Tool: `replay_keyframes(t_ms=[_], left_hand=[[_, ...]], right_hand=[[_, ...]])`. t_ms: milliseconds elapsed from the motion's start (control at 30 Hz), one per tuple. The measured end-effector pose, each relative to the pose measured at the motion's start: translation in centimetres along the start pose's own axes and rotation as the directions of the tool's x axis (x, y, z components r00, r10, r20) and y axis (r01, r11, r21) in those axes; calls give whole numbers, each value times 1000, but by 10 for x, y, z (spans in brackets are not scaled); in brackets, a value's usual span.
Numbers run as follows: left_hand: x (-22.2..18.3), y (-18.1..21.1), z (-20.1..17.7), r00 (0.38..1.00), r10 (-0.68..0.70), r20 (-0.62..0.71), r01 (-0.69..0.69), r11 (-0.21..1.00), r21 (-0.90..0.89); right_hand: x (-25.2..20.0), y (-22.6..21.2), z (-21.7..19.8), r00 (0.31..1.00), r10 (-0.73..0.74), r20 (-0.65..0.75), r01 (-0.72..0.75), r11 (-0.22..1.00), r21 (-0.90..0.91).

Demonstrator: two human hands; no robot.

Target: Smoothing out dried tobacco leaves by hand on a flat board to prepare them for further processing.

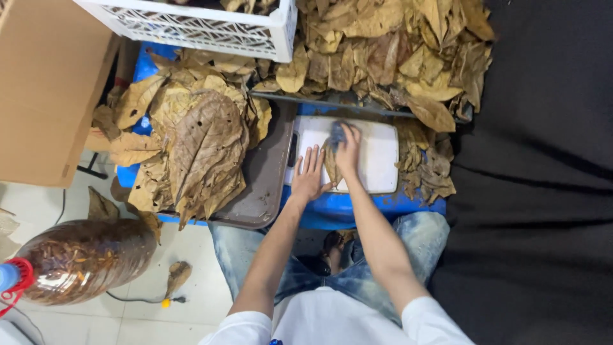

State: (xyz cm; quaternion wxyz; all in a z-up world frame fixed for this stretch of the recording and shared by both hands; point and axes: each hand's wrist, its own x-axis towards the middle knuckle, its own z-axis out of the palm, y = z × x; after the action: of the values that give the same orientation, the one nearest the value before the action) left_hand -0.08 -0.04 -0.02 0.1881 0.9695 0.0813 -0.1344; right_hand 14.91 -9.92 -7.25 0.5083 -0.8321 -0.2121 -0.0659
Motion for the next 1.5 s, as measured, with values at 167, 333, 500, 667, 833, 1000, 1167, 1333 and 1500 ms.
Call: replay_keyframes(t_ms=[167,333,500,667,833,1000,1167,1333,1500], left_hand=[[-4,-1,-1,1000,-8,-5,8,1000,4],[0,-4,6,1000,-9,8,8,998,62],[-2,1,2,1000,-17,-9,18,997,77],[-6,1,-5,1000,-20,6,20,998,67],[-8,5,-11,1000,-18,-10,18,1000,4],[-7,5,-10,1000,-8,-18,7,1000,-4],[2,-1,3,1000,4,-15,-4,1000,15],[1,2,4,1000,-5,9,5,1000,12],[13,-8,22,1000,-21,12,20,997,78]], right_hand=[[-66,-80,-53,998,13,67,-15,1000,22],[-110,-99,-67,923,63,378,97,915,-391],[-82,-86,-67,805,108,583,253,827,-502],[-48,-79,-46,802,40,596,366,756,-542],[-14,-81,-37,836,10,549,337,780,-527],[8,-42,-10,947,21,319,124,896,-425],[8,-8,-16,999,41,9,-41,999,-35],[-43,-52,-61,997,44,-56,-38,993,112],[-101,-77,-67,900,-95,426,196,960,-199]])
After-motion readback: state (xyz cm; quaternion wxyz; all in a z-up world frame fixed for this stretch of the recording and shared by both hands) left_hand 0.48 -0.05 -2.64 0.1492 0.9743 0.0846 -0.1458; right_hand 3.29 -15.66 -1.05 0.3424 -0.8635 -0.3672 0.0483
